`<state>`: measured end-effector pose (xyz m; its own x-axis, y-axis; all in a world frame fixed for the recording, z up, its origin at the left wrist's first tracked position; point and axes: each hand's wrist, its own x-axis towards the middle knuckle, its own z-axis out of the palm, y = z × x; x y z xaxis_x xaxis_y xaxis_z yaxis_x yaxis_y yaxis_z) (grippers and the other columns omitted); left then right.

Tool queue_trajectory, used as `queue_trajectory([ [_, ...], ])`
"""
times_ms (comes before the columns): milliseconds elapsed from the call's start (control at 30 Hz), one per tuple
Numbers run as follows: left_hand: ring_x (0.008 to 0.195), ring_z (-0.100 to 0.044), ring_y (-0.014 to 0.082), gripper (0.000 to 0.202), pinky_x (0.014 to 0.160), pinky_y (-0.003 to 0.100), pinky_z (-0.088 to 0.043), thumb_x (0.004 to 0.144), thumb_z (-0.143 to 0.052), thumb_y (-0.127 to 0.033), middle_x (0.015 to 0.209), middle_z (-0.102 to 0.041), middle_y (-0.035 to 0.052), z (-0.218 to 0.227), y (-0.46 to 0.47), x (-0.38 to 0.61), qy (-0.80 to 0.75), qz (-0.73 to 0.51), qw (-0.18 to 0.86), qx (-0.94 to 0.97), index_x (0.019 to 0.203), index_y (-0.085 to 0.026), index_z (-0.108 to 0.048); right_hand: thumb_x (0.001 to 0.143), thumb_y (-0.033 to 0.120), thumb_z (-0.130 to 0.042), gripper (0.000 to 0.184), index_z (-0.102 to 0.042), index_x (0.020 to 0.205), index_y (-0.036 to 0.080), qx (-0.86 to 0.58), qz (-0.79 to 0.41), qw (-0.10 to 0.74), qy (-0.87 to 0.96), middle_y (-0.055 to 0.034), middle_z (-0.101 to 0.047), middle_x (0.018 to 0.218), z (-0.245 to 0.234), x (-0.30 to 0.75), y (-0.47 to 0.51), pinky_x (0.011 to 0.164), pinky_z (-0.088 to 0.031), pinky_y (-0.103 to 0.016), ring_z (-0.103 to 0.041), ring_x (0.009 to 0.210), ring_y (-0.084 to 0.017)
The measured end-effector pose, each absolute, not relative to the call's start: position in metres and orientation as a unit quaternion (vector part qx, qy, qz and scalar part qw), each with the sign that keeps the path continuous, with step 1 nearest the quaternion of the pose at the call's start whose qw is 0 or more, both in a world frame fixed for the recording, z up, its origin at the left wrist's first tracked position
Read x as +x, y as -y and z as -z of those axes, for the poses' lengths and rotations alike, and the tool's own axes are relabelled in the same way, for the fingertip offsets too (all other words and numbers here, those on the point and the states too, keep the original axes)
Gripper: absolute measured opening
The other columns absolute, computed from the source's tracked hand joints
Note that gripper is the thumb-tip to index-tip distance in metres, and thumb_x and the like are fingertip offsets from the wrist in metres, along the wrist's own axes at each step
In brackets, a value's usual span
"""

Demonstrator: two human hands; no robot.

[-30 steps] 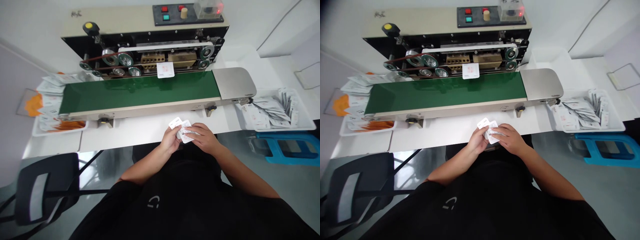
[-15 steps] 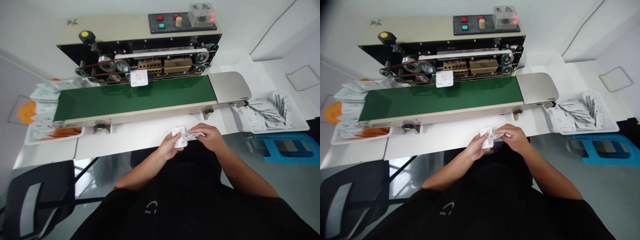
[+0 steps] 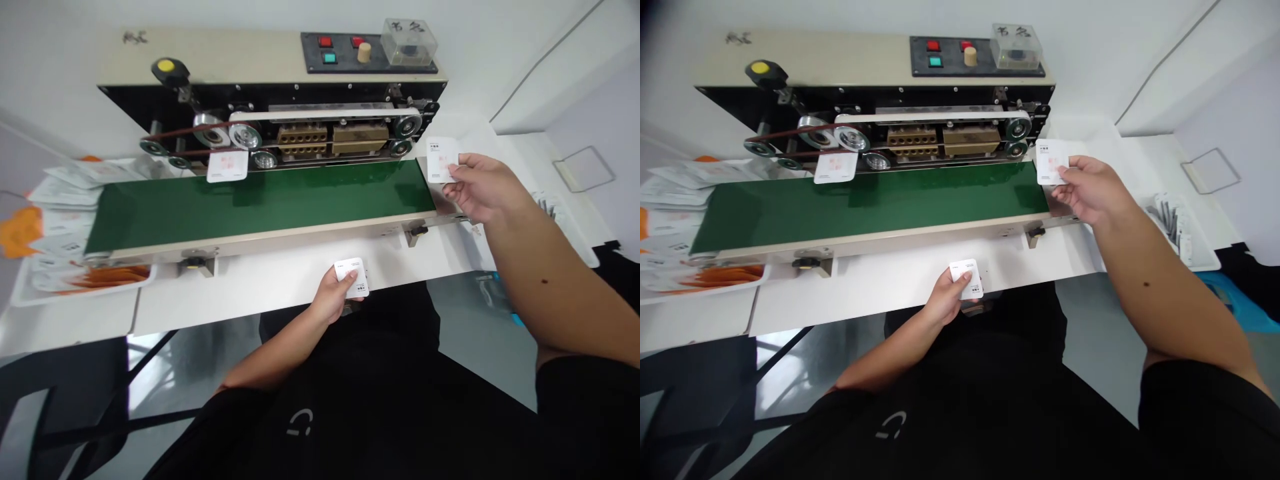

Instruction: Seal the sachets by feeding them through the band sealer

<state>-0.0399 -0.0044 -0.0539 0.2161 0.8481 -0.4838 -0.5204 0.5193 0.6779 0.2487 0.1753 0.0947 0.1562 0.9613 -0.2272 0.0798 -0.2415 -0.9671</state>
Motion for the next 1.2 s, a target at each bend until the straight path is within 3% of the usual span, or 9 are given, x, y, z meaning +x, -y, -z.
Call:
queue_trajectory([
  [167,0.076,-0.076,0.0223,0.065,0.051,0.027,-0.061,0.075,-0.094,-0.055,0.097,-0.078,0.0096,0.058,0.002,-0.045,-0.436,-0.463,0.747,0.195,0.117,-0.015,-0.066,0.105,0.016,-0.069,0.01,-0.06,0.1,0.019,-0.619,-0.493,0.431,0.435,0.003,-0.064,0.059,-0.081,0.254,-0.208,0.049,-0.045,-0.017,-0.056,0.046,-0.007],
  [367,0.077,-0.076,0.0233,0.064,0.052,0.029,-0.061,0.076,-0.093,-0.055,0.098,-0.078,0.0101,0.061,0.003,-0.049,-0.43,-0.464,0.75,0.195,0.117,-0.015,-0.066,0.109,0.007,-0.057,0.012,-0.059,0.104,0.018,-0.639,-0.487,0.413,0.43,0.0045,-0.062,0.056,-0.079,0.233,-0.225,0.05,-0.044,-0.017,-0.056,0.046,-0.007],
  [467,0.078,-0.076,0.0234,0.064,0.052,0.029,-0.061,0.076,-0.093,-0.055,0.099,-0.078,0.0099,0.062,0.003,-0.05,-0.43,-0.463,0.749,0.197,0.118,-0.016,-0.066,0.107,0.016,-0.066,0.006,-0.06,0.107,0.018,-0.637,-0.489,0.397,0.445,0.0046,-0.063,0.058,-0.082,0.219,-0.232,0.049,-0.044,-0.017,-0.056,0.047,-0.008],
  [667,0.079,-0.076,0.0237,0.064,0.053,0.029,-0.062,0.076,-0.093,-0.056,0.099,-0.077,0.0099,0.063,0.004,-0.05,-0.427,-0.47,0.746,0.2,0.117,-0.016,-0.067,0.101,0.032,-0.075,0.017,-0.064,0.102,0.019,-0.633,-0.485,0.39,0.461,0.0012,-0.065,0.064,-0.085,0.195,-0.229,0.041,-0.045,-0.018,-0.058,0.046,-0.01],
  [800,0.083,-0.077,0.0244,0.063,0.054,0.028,-0.062,0.078,-0.091,-0.056,0.104,-0.077,0.0107,0.064,0.006,-0.05,-0.436,-0.471,0.742,0.191,0.121,-0.016,-0.067,0.097,0.042,-0.078,0.024,-0.066,0.105,0.023,-0.603,-0.422,0.45,0.506,-0.0004,-0.07,0.078,-0.08,0.188,-0.189,0.035,-0.037,-0.018,-0.057,0.044,-0.009],
  [933,0.095,-0.078,0.026,0.058,0.067,0.035,-0.068,0.081,-0.09,-0.047,0.118,-0.077,0.0117,0.061,0.006,-0.049,-0.442,-0.471,0.745,0.165,0.126,-0.019,-0.066,0.094,0.041,-0.079,0.025,-0.069,0.11,0.024,-0.577,-0.389,0.468,0.544,-0.0002,-0.068,0.085,-0.063,0.183,-0.114,0.035,-0.038,-0.02,-0.056,0.046,-0.008],
  [1067,0.098,-0.078,0.0254,0.055,0.081,0.04,-0.069,0.08,-0.093,-0.038,0.116,-0.077,0.0095,0.053,0.003,-0.046,-0.428,-0.476,0.749,0.174,0.125,-0.02,-0.067,0.094,0.039,-0.078,0.025,-0.073,0.115,0.025,-0.552,-0.457,0.431,0.548,-0.0012,-0.068,0.094,-0.04,0.176,-0.046,0.044,-0.045,-0.02,-0.058,0.054,-0.007],
  [1200,0.093,-0.077,0.0227,0.058,0.073,0.031,-0.066,0.079,-0.093,-0.043,0.116,-0.078,0.0093,0.045,-0.001,-0.037,-0.418,-0.468,0.75,0.212,0.125,-0.019,-0.067,0.092,0.039,-0.077,0.029,-0.073,0.117,0.024,-0.55,-0.529,0.408,0.501,-0.0009,-0.066,0.092,-0.017,0.171,-0.018,0.045,-0.043,-0.02,-0.058,0.056,-0.008],
])
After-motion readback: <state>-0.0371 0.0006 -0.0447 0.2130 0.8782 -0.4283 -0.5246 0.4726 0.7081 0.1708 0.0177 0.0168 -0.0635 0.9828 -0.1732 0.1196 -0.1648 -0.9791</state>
